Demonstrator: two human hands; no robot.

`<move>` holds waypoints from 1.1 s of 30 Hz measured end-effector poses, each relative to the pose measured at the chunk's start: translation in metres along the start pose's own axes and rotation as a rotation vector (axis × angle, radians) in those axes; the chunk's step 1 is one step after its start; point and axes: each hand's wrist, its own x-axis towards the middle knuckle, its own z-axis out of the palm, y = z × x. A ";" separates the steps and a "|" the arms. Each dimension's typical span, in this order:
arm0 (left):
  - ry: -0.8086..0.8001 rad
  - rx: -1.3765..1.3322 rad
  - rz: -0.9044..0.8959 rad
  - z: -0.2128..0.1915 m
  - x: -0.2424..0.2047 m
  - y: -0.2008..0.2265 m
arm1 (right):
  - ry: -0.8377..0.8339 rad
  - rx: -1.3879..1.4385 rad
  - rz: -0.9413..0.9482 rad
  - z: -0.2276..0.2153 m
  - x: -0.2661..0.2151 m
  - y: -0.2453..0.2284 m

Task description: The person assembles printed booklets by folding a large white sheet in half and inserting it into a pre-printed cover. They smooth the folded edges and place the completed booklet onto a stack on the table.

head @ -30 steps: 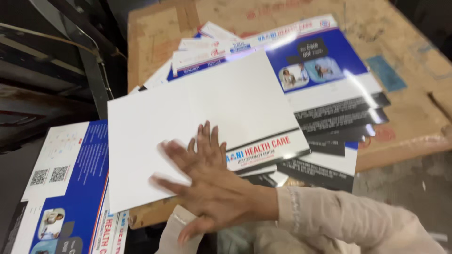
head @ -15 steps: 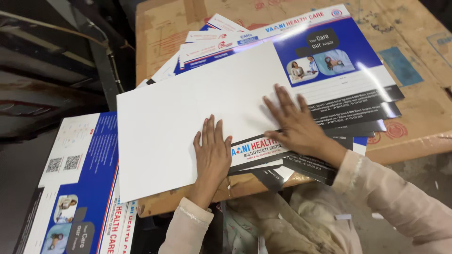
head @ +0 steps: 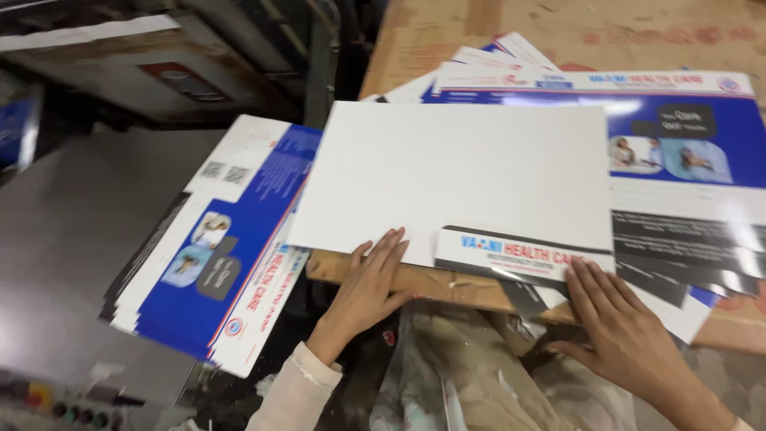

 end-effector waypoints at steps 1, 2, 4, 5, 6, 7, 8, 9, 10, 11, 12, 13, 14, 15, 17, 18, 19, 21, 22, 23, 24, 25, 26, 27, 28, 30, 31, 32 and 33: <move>0.030 0.011 -0.044 -0.004 -0.008 -0.006 | 0.009 -0.075 -0.012 0.002 -0.002 0.000; 0.060 0.022 -0.087 -0.008 -0.016 -0.014 | 0.020 -0.150 -0.023 0.005 -0.001 0.001; 0.148 0.083 -0.214 -0.013 -0.041 -0.031 | -0.048 -0.137 0.007 0.009 -0.009 0.002; 0.209 0.133 -0.287 -0.017 -0.051 -0.046 | -0.085 -0.137 0.032 0.011 -0.016 0.004; 0.270 0.184 -0.360 -0.022 -0.063 -0.060 | -0.116 -0.167 -0.008 0.015 -0.023 0.007; 0.338 0.183 -0.366 -0.028 -0.073 -0.073 | -0.147 -0.204 -0.037 0.019 -0.031 0.011; 0.407 0.182 -0.372 -0.034 -0.084 -0.086 | -0.178 -0.241 -0.066 0.024 -0.039 0.017; 0.457 0.109 -0.405 -0.038 -0.092 -0.096 | -0.114 -0.239 -0.111 0.029 -0.048 0.025; 0.507 0.035 -0.437 -0.042 -0.098 -0.103 | -0.049 -0.238 -0.155 0.034 -0.056 0.035; 0.560 -0.039 -0.462 -0.046 -0.098 -0.109 | 0.022 -0.242 -0.193 0.039 -0.061 0.047; 0.603 -0.188 -0.482 -0.049 -0.096 -0.113 | 0.062 -0.115 -0.068 0.044 -0.063 0.061; 0.643 -0.340 -0.501 -0.054 -0.094 -0.115 | 0.087 -0.033 0.031 0.047 -0.064 0.074; 0.680 -0.492 -0.517 -0.058 -0.091 -0.116 | 0.098 0.017 0.117 0.049 -0.061 0.085; 0.688 -0.548 -0.504 -0.061 -0.092 -0.116 | 0.086 0.059 0.200 0.047 -0.065 0.089; 0.706 -0.660 -0.475 -0.068 -0.091 -0.117 | 0.076 0.144 0.345 0.043 -0.063 0.088; 0.740 -0.745 -0.381 -0.074 -0.093 -0.119 | 0.077 0.186 0.392 0.042 -0.054 0.082; 0.776 -0.832 -0.283 -0.081 -0.096 -0.122 | 0.079 0.224 0.427 0.039 -0.041 0.077; 0.855 -0.961 -0.415 -0.098 -0.109 -0.132 | 0.085 0.300 0.438 0.029 -0.010 0.066; 0.883 -0.997 -0.652 -0.107 -0.120 -0.136 | 0.089 0.339 0.426 0.021 0.000 0.059; 0.952 -0.962 -0.450 -0.118 -0.133 -0.140 | 0.102 0.373 0.401 0.014 0.015 0.053; 1.008 -0.922 -0.245 -0.124 -0.142 -0.141 | 0.124 0.409 0.369 0.007 0.031 0.046; 0.976 -0.982 -0.177 -0.131 -0.153 -0.143 | 0.157 0.443 0.341 0.000 0.050 0.038; 0.942 -1.041 -0.108 -0.143 -0.173 -0.143 | 0.203 0.473 0.311 -0.010 0.075 0.034; 0.910 -1.099 -0.052 -0.149 -0.194 -0.140 | 0.244 0.503 0.270 -0.021 0.100 0.029; 0.860 -1.096 -0.102 -0.149 -0.207 -0.140 | 0.299 0.540 0.234 -0.034 0.128 0.027; 0.771 -1.089 -0.205 -0.146 -0.240 -0.138 | 0.420 0.632 0.129 -0.061 0.193 0.020; 0.890 -1.173 -0.203 -0.140 -0.249 -0.138 | 0.483 0.687 0.073 -0.076 0.226 0.015; 1.011 -1.255 -0.198 -0.132 -0.255 -0.137 | 0.537 0.764 0.007 -0.090 0.256 0.008; 1.128 -1.342 -0.191 -0.124 -0.261 -0.137 | 0.565 0.834 -0.050 -0.102 0.276 0.000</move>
